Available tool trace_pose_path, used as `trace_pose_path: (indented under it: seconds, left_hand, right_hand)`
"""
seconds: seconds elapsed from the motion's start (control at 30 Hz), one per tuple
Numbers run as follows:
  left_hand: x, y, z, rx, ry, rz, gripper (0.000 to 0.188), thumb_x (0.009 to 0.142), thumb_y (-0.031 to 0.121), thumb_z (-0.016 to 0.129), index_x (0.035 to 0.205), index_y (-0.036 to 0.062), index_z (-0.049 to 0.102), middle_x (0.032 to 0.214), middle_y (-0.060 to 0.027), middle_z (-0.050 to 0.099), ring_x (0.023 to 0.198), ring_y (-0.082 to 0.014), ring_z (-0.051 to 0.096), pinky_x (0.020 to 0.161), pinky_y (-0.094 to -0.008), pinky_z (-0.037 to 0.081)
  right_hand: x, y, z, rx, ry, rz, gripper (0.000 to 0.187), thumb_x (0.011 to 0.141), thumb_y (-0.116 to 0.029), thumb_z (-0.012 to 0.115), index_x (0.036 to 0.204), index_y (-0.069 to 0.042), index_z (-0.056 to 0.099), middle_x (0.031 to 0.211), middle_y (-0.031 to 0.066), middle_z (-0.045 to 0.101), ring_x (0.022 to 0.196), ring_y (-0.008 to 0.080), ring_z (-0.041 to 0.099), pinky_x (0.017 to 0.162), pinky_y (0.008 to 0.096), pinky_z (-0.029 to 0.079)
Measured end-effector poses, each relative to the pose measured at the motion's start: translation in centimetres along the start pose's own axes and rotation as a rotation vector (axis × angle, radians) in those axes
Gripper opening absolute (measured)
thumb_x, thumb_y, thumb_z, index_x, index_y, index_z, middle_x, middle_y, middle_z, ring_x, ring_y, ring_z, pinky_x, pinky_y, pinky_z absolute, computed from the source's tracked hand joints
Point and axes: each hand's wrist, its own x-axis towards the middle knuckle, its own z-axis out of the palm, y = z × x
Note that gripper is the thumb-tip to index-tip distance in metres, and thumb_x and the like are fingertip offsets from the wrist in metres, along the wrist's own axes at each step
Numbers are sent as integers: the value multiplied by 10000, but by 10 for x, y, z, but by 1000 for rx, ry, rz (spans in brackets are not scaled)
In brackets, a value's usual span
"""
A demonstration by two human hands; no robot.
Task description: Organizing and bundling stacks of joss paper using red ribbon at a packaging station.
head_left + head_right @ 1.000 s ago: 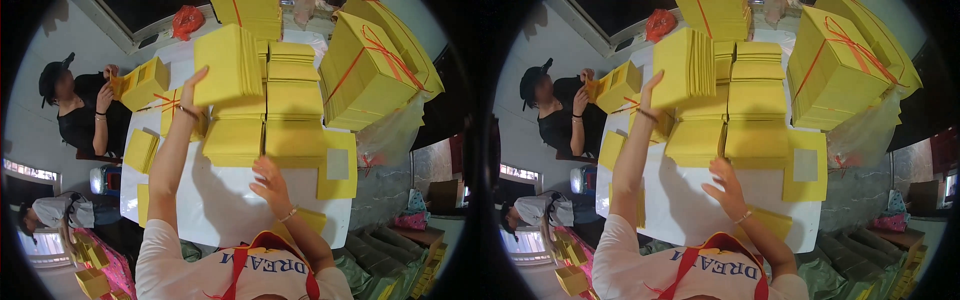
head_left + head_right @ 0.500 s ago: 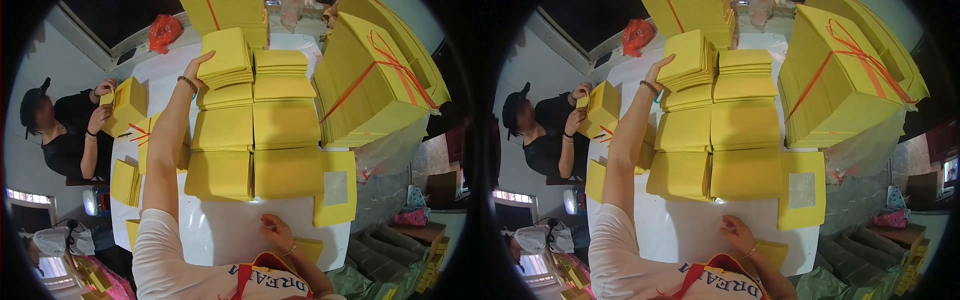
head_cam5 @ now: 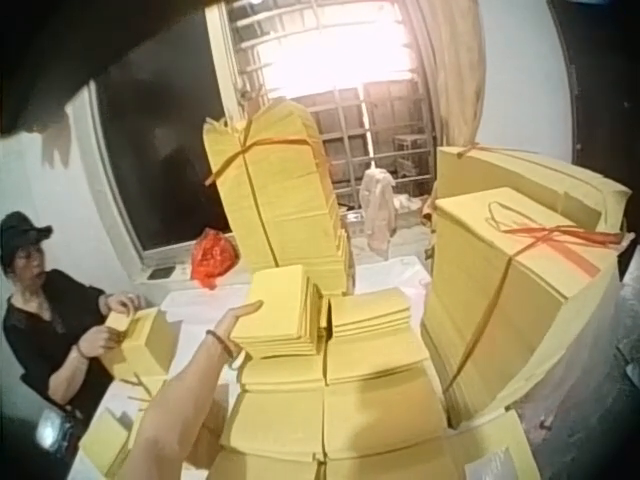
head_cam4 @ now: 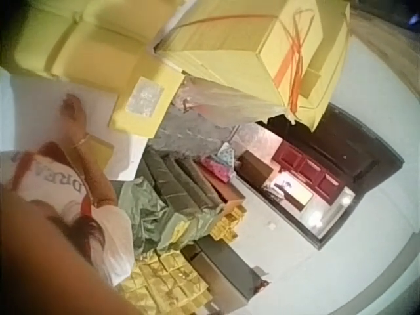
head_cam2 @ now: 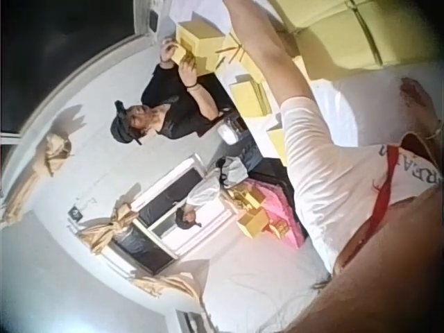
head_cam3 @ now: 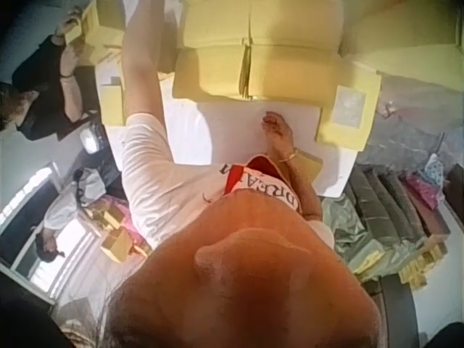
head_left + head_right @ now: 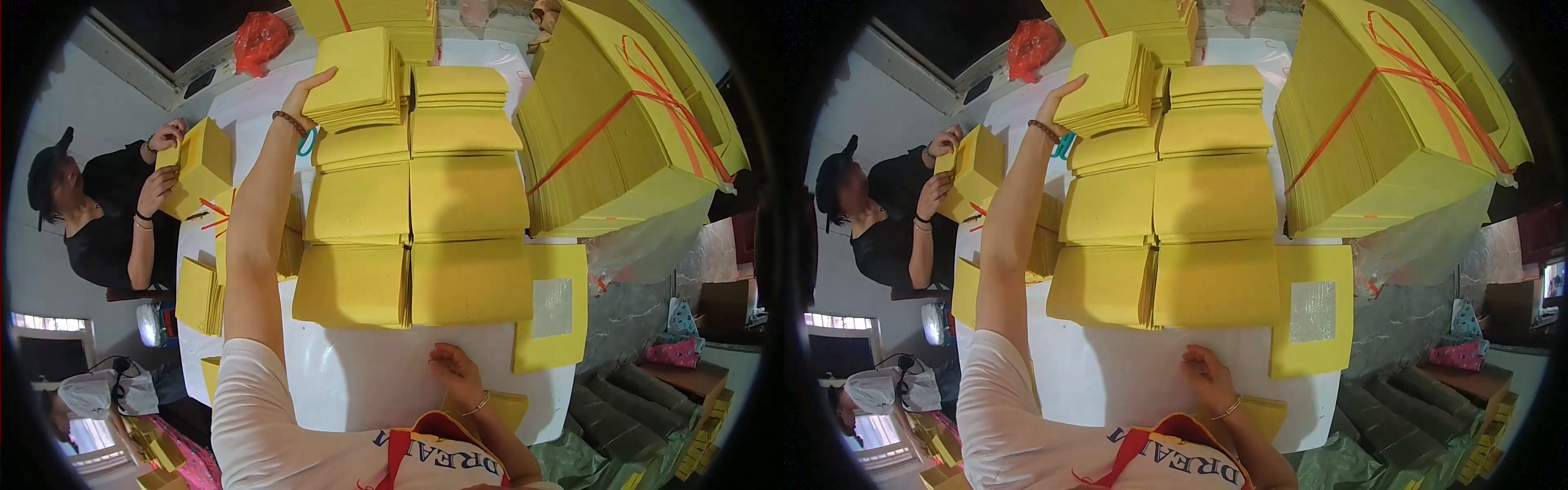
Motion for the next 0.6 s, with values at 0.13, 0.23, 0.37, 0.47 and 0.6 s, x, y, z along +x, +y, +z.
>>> trace_pose_path:
  seconds: [0.13,0.23,0.37,0.47,0.6]
  left_hand:
    - [0,-15,-10,76,51,-30,448,753,286,649,1077,1,524,1013,-114,584,904,-208,578,776,-339,467]
    - [1,-7,-12,134,46,-97,455,758,298,640,1084,4,524,1014,-111,587,899,-196,582,777,-327,467]
    - [6,-4,-6,313,45,-202,430,777,296,615,1076,0,529,1016,-110,592,884,-179,589,774,-312,470]
    - [6,-5,-4,289,66,-185,427,786,315,598,1075,8,532,1028,-108,589,879,-176,590,749,-315,471]
    - [11,-9,-7,260,86,-151,426,790,330,587,1078,22,535,1039,-99,587,867,-166,593,718,-299,468]
  right_hand:
    - [-3,-8,5,12,22,33,369,792,-51,580,1145,-27,478,1002,73,569,868,135,559,735,244,452]
    - [-4,-7,3,49,7,60,366,792,-50,575,1143,-25,476,1003,75,569,863,132,561,717,245,453]
    - [-1,-3,3,33,4,52,368,793,-50,572,1147,-25,473,996,74,570,859,132,563,709,244,456]
    - [-1,-3,2,2,1,15,366,795,-55,575,1145,-26,472,983,75,575,855,138,568,696,243,458]
    - [1,-6,3,31,27,37,356,799,-67,585,1136,-25,477,959,70,583,833,129,570,693,233,462]
